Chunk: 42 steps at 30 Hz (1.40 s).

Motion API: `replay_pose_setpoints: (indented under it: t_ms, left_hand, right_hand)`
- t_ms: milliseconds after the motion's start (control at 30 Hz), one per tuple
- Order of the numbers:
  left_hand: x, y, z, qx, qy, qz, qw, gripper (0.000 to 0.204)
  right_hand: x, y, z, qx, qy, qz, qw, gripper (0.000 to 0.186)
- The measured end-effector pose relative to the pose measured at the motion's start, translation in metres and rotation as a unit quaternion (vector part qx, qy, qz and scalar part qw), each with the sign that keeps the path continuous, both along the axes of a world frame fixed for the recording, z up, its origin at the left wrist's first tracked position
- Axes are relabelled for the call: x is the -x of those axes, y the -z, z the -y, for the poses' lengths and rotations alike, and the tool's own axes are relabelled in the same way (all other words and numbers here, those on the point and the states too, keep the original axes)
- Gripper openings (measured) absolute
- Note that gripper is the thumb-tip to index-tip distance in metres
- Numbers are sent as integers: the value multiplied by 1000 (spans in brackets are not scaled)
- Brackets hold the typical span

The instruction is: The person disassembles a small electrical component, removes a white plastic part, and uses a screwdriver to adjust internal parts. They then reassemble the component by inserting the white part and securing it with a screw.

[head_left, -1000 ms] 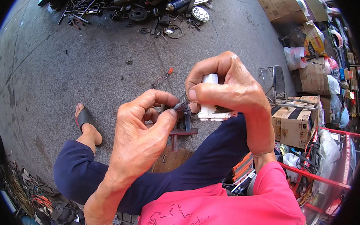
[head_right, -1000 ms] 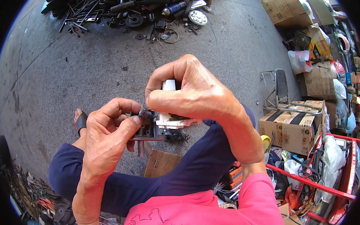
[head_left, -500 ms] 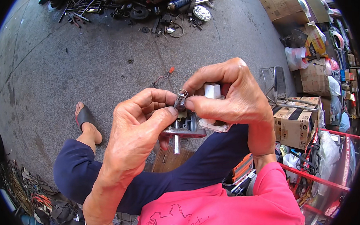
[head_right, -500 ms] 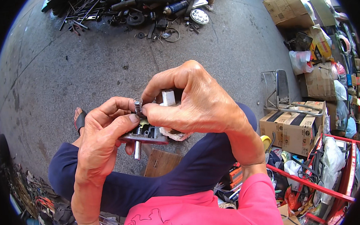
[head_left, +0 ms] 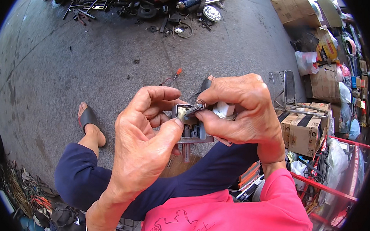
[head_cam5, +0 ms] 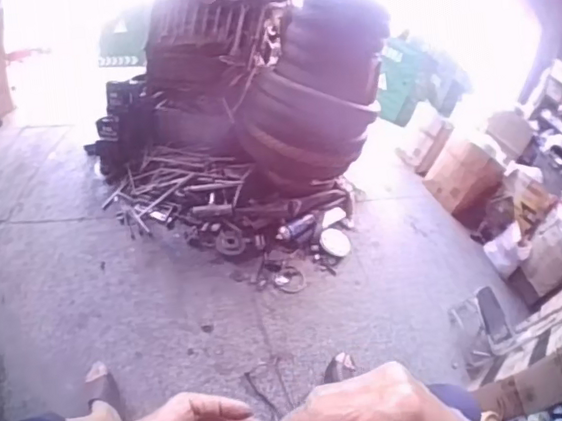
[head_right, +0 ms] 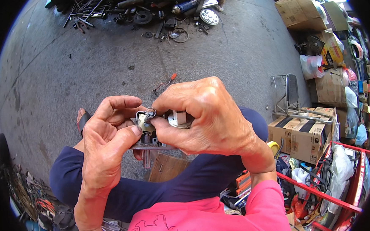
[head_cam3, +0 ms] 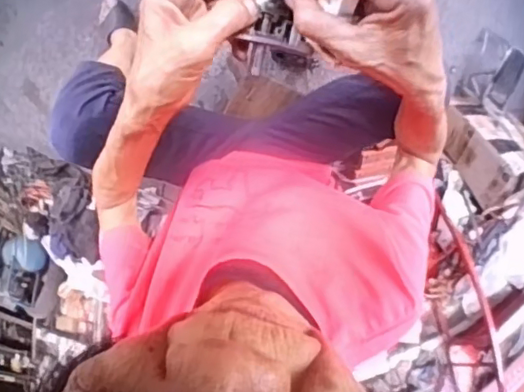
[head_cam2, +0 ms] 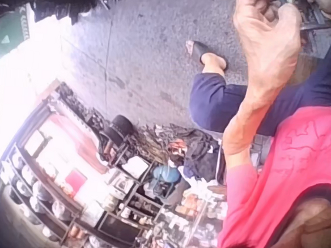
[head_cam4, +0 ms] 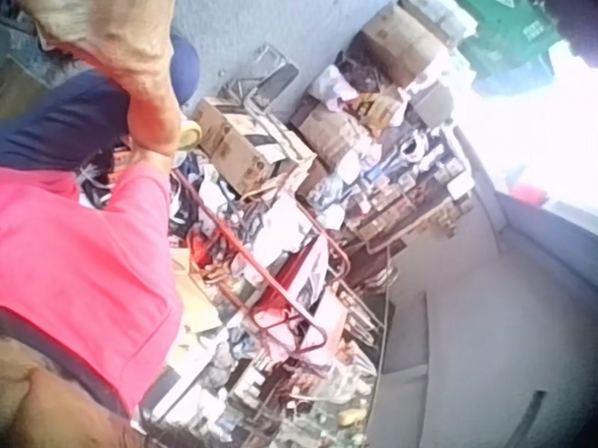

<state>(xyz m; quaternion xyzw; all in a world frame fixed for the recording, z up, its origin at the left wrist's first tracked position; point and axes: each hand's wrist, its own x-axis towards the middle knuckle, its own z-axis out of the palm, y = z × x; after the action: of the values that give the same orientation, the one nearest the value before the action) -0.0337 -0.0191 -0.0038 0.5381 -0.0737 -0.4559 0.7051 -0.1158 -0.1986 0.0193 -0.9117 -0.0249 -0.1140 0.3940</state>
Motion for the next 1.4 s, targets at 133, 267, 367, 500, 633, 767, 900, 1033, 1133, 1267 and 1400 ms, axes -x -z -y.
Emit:
replay_pose_setpoints:
  t_ms: [133,267,367,500,633,767,900,1033,1133,1267,1400]
  left_hand:
    - [-3,-3,-2,-5,7,-25,1000,35]
    - [1,-5,0,-1,-14,-20,1000,35]
    - [3,-7,-1,-8,-16,3,1000,34]
    - [5,-5,-2,-2,-15,21,1000,34]
    - [9,-6,-1,14,-22,38,999,35]
    - [9,-2,-3,31,-21,67,997,35]
    - [7,-4,-1,19,-15,59,998,36]
    - [9,-4,1,10,-29,80,996,35]
    - [8,1,3,3,-27,109,994,34]
    - [7,5,2,4,-16,122,992,36]
    - [4,2,2,11,-12,60,998,36]
  right_hand:
    - [-1,1,-4,20,8,-18,1000,13]
    - [-1,-6,-3,45,-6,-32,998,16]
    - [1,-5,-2,65,-17,0,998,18]
    - [3,-4,-4,92,-22,38,995,22]
    - [4,0,-6,92,-7,57,994,16]
    - [4,0,-5,89,-6,63,994,16]
    - [5,1,-3,79,-1,47,996,15]
    - [5,-5,-2,72,-9,16,997,19]
    - [4,-7,-4,76,-13,13,997,19]
    - [5,-6,-7,78,-19,45,996,20]
    - [4,-1,-8,48,-6,77,996,18]
